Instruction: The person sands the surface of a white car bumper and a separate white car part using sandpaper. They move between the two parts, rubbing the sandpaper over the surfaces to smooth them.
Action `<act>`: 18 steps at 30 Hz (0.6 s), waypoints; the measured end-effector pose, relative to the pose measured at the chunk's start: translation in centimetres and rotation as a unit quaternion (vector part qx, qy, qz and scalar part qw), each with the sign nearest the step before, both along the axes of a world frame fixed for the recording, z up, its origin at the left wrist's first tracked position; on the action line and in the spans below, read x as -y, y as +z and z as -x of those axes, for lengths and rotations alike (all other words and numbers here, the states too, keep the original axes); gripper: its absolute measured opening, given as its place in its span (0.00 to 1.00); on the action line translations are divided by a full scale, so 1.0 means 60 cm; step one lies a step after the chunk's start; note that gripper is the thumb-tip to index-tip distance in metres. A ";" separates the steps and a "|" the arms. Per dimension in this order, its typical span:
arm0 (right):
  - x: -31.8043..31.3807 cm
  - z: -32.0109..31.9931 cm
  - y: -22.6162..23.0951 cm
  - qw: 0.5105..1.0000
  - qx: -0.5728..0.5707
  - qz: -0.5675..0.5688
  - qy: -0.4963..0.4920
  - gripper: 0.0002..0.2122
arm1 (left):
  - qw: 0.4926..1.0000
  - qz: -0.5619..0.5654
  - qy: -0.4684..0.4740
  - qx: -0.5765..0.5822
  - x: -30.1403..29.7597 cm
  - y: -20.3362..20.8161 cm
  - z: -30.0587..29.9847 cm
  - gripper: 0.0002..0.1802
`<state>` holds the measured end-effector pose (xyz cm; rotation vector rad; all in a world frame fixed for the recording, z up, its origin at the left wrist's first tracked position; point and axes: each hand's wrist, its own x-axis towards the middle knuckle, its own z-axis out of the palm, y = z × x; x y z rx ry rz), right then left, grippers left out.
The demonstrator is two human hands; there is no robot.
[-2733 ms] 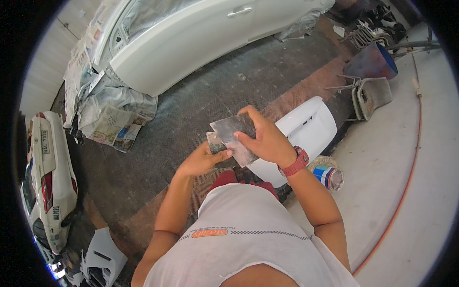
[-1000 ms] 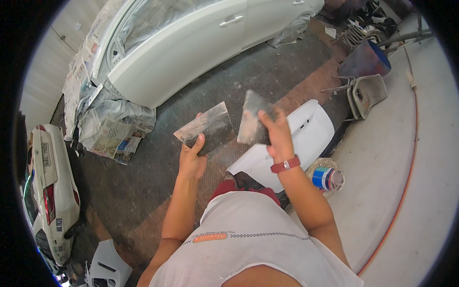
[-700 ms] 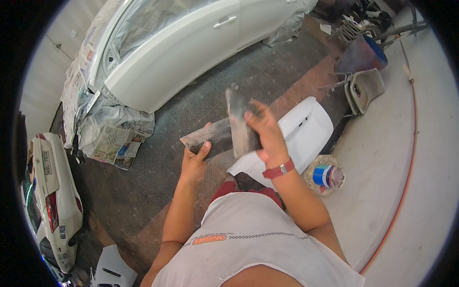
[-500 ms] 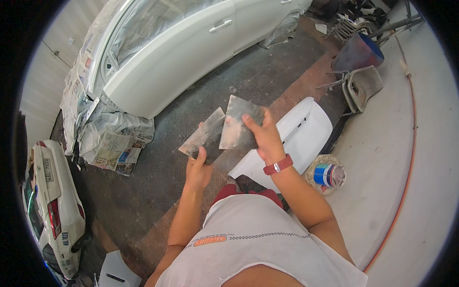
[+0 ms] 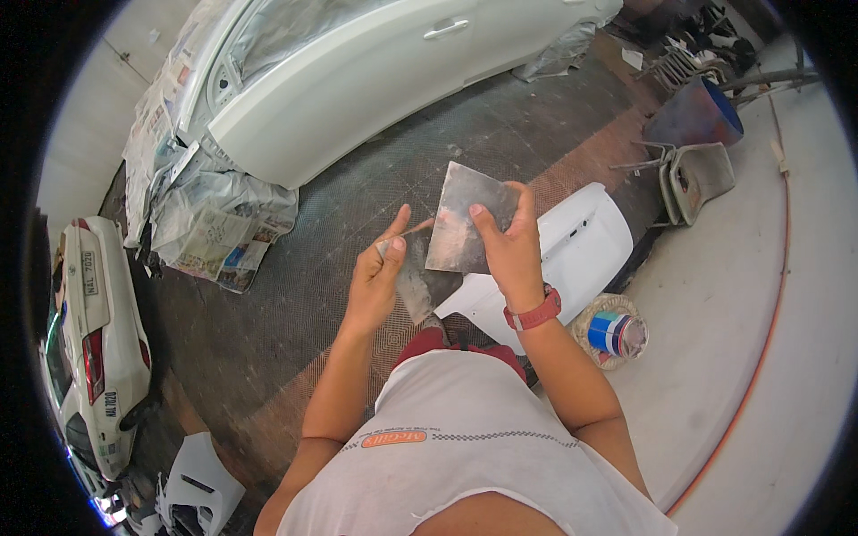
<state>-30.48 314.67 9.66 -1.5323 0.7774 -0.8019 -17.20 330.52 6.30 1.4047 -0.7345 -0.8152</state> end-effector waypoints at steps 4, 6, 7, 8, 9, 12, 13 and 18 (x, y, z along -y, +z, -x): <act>-0.033 -0.005 -0.008 1.000 -0.003 -0.003 0.017 0.21 | 1.000 -0.015 0.018 -0.009 0.011 0.014 0.014 0.31; -0.046 -0.002 -0.004 0.999 -0.016 -0.015 0.048 0.21 | 1.000 0.001 -0.004 -0.016 0.014 0.022 0.020 0.30; -0.046 0.000 0.002 0.999 -0.006 0.014 0.052 0.21 | 0.999 0.008 -0.022 -0.022 0.014 0.026 0.021 0.29; -0.047 0.002 0.008 0.998 -0.003 0.026 0.064 0.22 | 1.000 0.010 -0.030 -0.004 0.012 0.031 0.021 0.28; -0.044 0.006 0.016 0.996 -0.009 0.032 0.083 0.22 | 0.999 0.012 -0.045 0.014 0.009 0.034 0.020 0.27; -0.031 0.013 0.039 0.990 -0.038 0.063 0.123 0.21 | 0.996 0.007 -0.084 0.002 0.000 0.041 0.014 0.24; -0.027 0.014 0.046 0.986 -0.046 0.081 0.137 0.21 | 0.995 0.002 -0.094 -0.010 -0.002 0.041 0.012 0.23; -0.018 0.016 0.083 0.968 -0.077 0.145 0.192 0.21 | 0.987 0.028 -0.151 -0.050 -0.006 0.031 0.006 0.24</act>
